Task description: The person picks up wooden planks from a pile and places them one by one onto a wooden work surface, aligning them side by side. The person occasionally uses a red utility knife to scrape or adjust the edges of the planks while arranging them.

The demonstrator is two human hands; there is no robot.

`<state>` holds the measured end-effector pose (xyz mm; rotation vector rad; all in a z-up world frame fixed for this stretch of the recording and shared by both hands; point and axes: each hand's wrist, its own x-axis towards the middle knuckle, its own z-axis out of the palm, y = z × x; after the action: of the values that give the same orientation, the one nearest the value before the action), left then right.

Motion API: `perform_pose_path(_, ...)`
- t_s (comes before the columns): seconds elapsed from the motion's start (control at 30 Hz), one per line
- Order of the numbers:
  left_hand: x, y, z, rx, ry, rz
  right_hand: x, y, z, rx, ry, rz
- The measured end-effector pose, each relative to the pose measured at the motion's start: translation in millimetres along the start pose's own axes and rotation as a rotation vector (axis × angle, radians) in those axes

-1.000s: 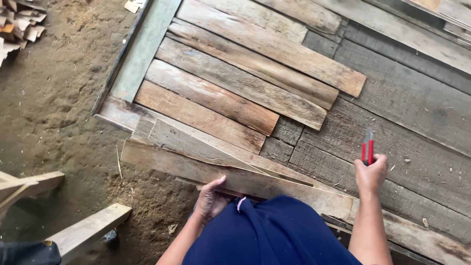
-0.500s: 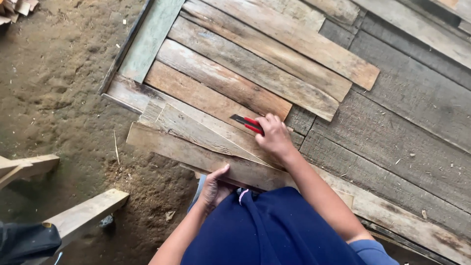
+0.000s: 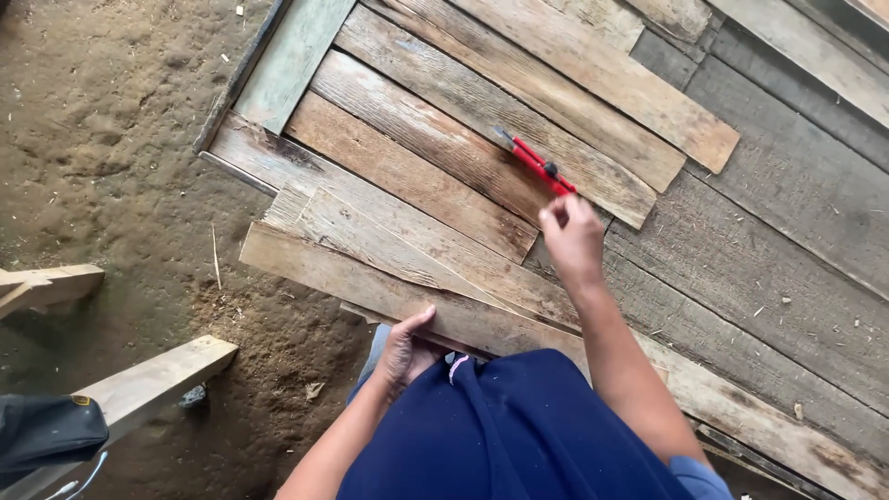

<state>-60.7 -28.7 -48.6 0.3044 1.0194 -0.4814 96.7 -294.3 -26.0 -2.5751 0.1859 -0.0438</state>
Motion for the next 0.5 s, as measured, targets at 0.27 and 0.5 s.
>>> perform_pose_path(0.27, 4, 3, 9, 0.068, -0.001, 0.010, -38, -3, 12, -0.024, -0.133, 0.404)
perform_pose_path(0.5, -2, 5, 15, 0.082, 0.009, 0.012, -33, -12, 14, -0.009, -0.120, 0.547)
